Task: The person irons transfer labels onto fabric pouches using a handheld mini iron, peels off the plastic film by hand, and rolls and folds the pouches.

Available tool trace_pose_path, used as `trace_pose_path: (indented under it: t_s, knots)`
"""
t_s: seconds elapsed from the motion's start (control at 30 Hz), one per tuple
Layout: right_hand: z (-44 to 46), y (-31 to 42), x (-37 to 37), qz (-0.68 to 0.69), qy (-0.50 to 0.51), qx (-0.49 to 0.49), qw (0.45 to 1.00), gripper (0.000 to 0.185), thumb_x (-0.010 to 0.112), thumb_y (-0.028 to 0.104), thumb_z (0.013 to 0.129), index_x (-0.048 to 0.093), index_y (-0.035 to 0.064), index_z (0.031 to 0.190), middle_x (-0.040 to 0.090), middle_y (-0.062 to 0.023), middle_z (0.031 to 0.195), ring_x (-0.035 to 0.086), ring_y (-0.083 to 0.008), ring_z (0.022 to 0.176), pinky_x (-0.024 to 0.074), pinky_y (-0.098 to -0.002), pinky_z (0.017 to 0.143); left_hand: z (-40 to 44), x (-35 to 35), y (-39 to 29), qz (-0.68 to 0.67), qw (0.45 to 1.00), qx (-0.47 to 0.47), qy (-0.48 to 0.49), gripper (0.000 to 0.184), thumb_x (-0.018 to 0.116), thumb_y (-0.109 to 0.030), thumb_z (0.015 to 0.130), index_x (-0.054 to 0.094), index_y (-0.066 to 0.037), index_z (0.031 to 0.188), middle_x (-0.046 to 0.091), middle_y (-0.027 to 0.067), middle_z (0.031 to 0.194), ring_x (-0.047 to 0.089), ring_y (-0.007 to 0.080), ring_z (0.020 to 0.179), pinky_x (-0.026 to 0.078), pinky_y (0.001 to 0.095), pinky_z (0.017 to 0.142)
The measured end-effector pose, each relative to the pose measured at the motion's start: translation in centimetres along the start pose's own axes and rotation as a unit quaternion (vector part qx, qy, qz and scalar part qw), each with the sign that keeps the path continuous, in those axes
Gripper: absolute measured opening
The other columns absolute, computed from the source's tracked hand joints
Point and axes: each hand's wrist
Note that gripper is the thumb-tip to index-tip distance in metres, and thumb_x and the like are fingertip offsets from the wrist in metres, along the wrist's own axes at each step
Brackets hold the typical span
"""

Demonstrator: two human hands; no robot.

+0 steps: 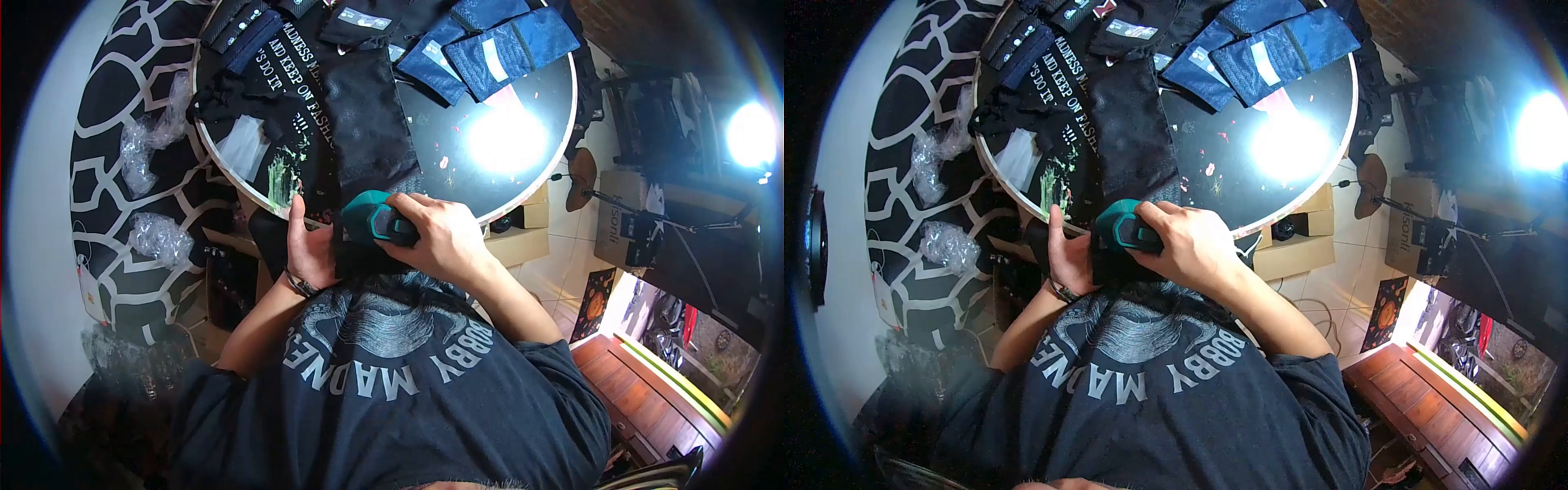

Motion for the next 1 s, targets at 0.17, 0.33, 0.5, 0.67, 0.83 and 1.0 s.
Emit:
trace_pose_path:
  t_s: [0.17, 0.33, 0.5, 0.67, 0.83, 1.0]
  knots:
    - [-0.11, 0.07, -0.13, -0.006, 0.004, -0.002, 1.0, 0.042, 0.082, 0.027, 0.079, 0.066, 0.0069, 0.113, 0.071, -0.0137, 0.092, 0.072, -0.0358, 0.084, 0.0587, -0.0439, 0.072, 0.04, -0.18, -0.15, -0.02, 1.0, -0.014, 0.008, 0.128, 0.027, -0.099, 0.08, 0.039, 0.005, 0.154, 0.046, 0.0219, 0.157, 0.047, 0.0373, 0.142, 0.032, 0.0509, 0.122]
    - [-0.02, -0.05, -0.17, -0.01, 0.006, -0.004, 1.0, 0.042, 0.082, 0.027, 0.08, 0.065, 0.0071, 0.113, 0.07, -0.0138, 0.092, 0.072, -0.0359, 0.083, 0.0582, -0.0439, 0.072, 0.14, -0.2, 0.01, -0.03, 0.999, -0.004, 0.013, 0.13, 0.026, -0.099, 0.08, 0.038, 0.005, 0.155, 0.046, 0.0225, 0.157, 0.047, 0.0375, 0.142, 0.032, 0.0511, 0.122]
    - [0.08, -0.06, -0.22, -0.008, 0.008, -0.004, 1.0, 0.043, 0.082, 0.027, 0.08, 0.065, 0.007, 0.113, 0.07, -0.0139, 0.093, 0.072, -0.036, 0.084, 0.0582, -0.0441, 0.072, 0.05, -0.6, -0.03, -0.007, 1.0, -0.001, -0.005, 0.129, 0.027, -0.099, 0.08, 0.038, 0.006, 0.155, 0.045, 0.0227, 0.157, 0.047, 0.0368, 0.142, 0.033, 0.0503, 0.122]
    - [0.1, -0.27, -0.07, -0.005, 0.003, -0.003, 1.0, 0.043, 0.082, 0.027, 0.08, 0.065, 0.0072, 0.114, 0.071, -0.0141, 0.095, 0.072, -0.0364, 0.085, 0.0583, -0.0441, 0.073, 0.17, -0.79, -0.09, -0.014, 1.0, 0.0, 0.008, 0.129, 0.028, -0.099, 0.08, 0.038, 0.006, 0.154, 0.046, 0.0228, 0.157, 0.046, 0.0367, 0.143, 0.032, 0.0506, 0.122]
    - [0.12, -0.31, -0.24, -0.003, 0.017, 0.004, 1.0, 0.044, 0.081, 0.028, 0.08, 0.065, 0.0067, 0.114, 0.071, -0.0144, 0.097, 0.072, -0.0368, 0.086, 0.0584, -0.0441, 0.073, 0.19, -0.5, -0.07, -0.013, 1.0, -0.008, 0.011, 0.129, 0.028, -0.099, 0.08, 0.037, 0.005, 0.156, 0.045, 0.0226, 0.157, 0.046, 0.0366, 0.143, 0.033, 0.0508, 0.122]
    - [0.12, -0.46, -0.19, -0.003, 0.018, 0.004, 1.0, 0.044, 0.082, 0.029, 0.08, 0.065, 0.0068, 0.114, 0.071, -0.0144, 0.096, 0.072, -0.0366, 0.086, 0.0584, -0.0441, 0.073, 0.26, -0.15, 0.01, -0.01, 0.999, 0.004, -0.037, 0.128, 0.03, -0.098, 0.08, 0.033, 0.004, 0.157, 0.044, 0.0217, 0.158, 0.047, 0.0368, 0.143, 0.033, 0.0512, 0.121]
Point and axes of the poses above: each hand's wrist, its own z-axis towards the middle knuckle, its own x-axis out of the palm, y = z × x
